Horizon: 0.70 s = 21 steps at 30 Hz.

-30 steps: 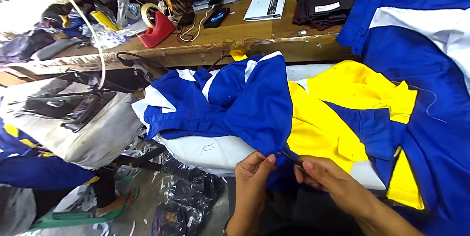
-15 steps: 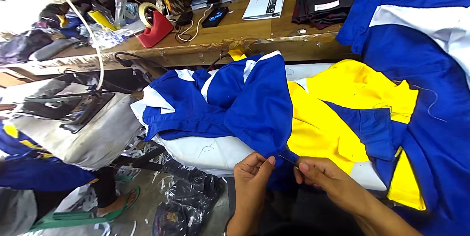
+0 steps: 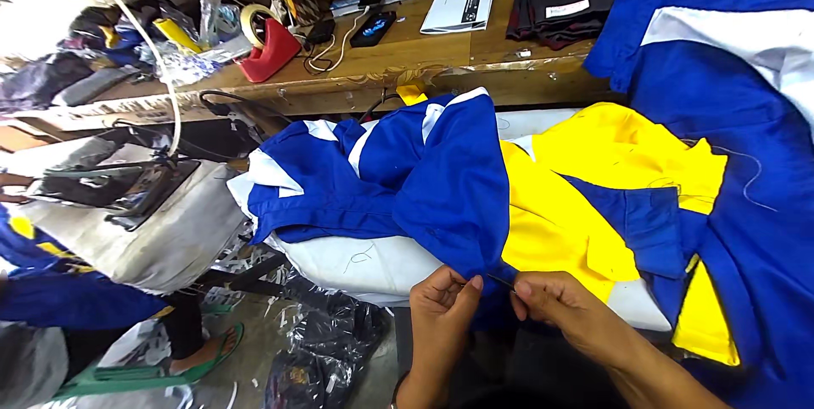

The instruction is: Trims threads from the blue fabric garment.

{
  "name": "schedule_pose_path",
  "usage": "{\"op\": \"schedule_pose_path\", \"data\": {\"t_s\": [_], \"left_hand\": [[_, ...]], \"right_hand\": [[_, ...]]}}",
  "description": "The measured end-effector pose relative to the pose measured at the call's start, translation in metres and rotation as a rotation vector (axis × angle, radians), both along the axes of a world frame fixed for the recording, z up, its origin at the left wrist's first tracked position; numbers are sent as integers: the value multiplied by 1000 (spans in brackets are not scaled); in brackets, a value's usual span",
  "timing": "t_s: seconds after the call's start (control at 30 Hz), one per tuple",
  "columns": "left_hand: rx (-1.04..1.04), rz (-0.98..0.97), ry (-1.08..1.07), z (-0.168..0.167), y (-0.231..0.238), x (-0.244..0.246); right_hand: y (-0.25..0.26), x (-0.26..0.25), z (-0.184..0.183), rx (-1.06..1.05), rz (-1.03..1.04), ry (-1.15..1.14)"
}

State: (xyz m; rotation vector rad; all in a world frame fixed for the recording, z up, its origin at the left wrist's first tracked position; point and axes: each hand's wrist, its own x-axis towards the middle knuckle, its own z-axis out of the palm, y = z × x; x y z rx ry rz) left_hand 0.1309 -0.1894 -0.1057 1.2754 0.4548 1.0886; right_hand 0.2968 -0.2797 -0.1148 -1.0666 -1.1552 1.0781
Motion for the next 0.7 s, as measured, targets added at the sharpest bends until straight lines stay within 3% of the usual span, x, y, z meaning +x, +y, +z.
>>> {"op": "schedule_pose_path", "data": {"t_s": [0.23,0.37,0.7], "left_hand": [[-55,-15,-4,-2,1,0],[-55,-73,32,-2,0,2],[52,-46,90,0,2,-5]], "right_hand": [[-3,5,3,73,-22,-27],[6,-4,13,119,-227,-139],[22,-11,17,32,-123,242]]}}
